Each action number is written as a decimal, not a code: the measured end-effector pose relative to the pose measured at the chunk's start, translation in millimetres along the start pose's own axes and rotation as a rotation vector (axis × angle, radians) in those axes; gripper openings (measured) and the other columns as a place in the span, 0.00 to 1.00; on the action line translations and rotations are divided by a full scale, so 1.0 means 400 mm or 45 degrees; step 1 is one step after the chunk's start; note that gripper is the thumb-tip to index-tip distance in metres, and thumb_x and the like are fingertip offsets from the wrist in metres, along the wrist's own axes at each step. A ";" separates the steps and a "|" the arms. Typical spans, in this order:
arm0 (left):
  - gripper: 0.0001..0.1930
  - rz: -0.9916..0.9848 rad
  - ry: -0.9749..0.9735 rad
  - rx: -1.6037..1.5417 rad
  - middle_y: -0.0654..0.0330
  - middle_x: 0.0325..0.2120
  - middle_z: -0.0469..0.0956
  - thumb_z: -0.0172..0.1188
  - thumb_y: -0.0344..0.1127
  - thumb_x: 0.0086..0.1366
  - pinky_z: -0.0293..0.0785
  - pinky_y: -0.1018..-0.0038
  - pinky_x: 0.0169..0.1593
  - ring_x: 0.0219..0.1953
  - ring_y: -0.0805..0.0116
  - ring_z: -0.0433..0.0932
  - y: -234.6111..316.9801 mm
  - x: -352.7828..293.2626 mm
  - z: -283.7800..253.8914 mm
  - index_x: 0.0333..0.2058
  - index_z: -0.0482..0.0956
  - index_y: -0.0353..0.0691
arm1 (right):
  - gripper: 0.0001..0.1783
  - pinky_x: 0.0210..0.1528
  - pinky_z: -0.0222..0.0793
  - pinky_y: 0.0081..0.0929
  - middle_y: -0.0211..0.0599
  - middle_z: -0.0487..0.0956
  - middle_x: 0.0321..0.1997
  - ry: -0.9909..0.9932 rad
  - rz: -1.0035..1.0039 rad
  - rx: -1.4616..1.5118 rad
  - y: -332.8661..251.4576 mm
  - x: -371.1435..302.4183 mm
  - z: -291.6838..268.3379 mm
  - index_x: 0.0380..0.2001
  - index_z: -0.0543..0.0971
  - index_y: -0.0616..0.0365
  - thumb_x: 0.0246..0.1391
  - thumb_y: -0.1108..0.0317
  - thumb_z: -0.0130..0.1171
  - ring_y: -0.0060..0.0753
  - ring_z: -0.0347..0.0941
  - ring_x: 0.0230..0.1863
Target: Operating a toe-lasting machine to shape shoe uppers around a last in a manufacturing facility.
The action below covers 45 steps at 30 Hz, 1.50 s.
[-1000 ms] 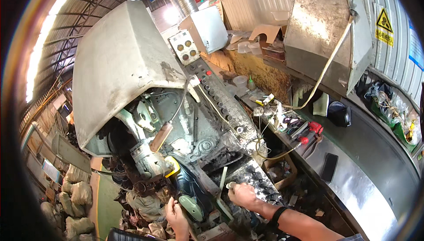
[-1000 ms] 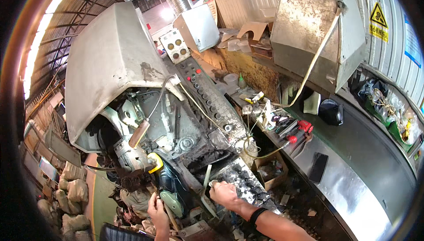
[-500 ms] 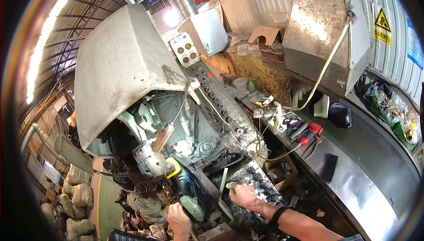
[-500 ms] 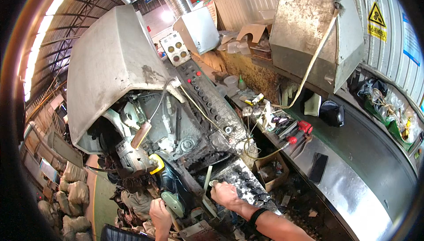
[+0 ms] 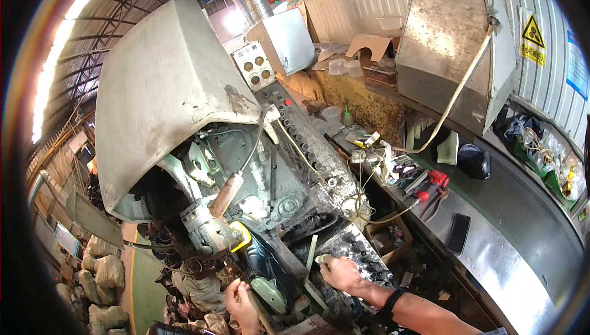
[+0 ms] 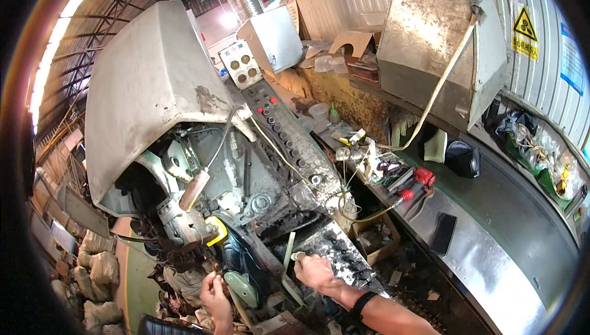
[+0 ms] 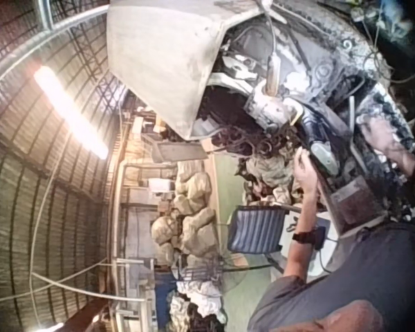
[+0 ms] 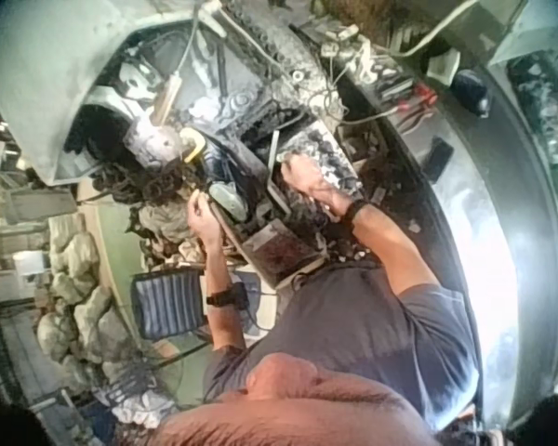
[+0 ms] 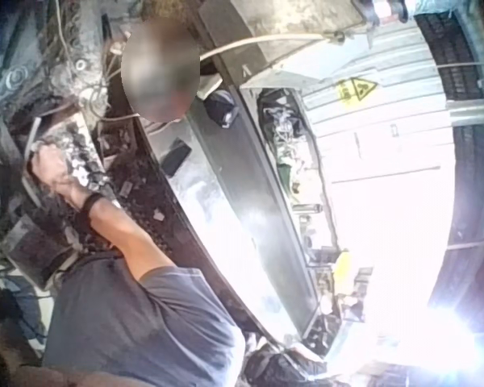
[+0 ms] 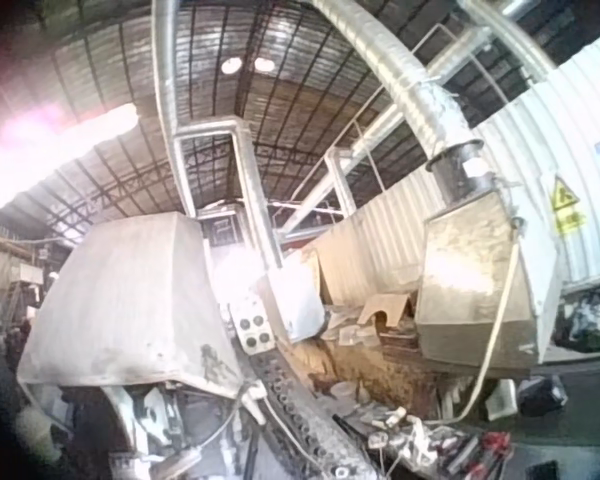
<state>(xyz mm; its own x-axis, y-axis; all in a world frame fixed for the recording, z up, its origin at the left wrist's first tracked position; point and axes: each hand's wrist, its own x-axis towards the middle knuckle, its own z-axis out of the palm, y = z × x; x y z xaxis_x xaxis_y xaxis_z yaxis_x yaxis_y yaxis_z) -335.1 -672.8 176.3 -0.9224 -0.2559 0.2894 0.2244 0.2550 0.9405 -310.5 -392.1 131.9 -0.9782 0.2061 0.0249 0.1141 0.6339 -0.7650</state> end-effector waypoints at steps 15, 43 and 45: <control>0.55 0.438 -0.132 0.297 0.47 0.62 0.59 0.71 0.24 0.47 0.60 0.66 0.65 0.58 0.58 0.65 0.083 -0.086 0.133 0.70 0.45 0.32 | 0.15 0.43 0.76 0.52 0.56 0.82 0.30 0.067 0.009 -0.003 -0.014 -0.005 -0.008 0.45 0.79 0.51 0.62 0.56 0.52 0.65 0.79 0.34; 0.21 -0.358 -0.244 -0.735 0.51 0.52 0.77 0.58 0.24 0.66 0.75 0.71 0.54 0.52 0.62 0.79 -0.039 0.016 -0.057 0.57 0.71 0.30 | 0.38 0.58 0.68 0.41 0.60 0.71 0.57 0.035 -0.139 0.384 -0.379 -0.132 0.059 0.59 0.63 0.69 0.50 0.66 0.71 0.52 0.70 0.58; 0.25 -0.454 -0.190 -0.849 0.51 0.53 0.75 0.58 0.27 0.68 0.72 0.68 0.57 0.55 0.62 0.75 -0.004 0.039 -0.080 0.62 0.65 0.31 | 0.35 0.58 0.68 0.36 0.51 0.74 0.56 -0.084 -0.073 0.750 -0.402 -0.181 -0.020 0.57 0.66 0.68 0.51 0.64 0.71 0.41 0.71 0.57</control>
<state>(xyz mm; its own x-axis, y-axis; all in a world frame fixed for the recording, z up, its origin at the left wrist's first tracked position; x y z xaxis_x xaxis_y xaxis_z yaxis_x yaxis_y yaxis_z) -339.8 -706.9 184.9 -0.9965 -0.0767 -0.0339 0.0040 -0.4475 0.8943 -256.7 -503.1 258.3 -0.9908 0.1251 0.0508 -0.0359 0.1186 -0.9923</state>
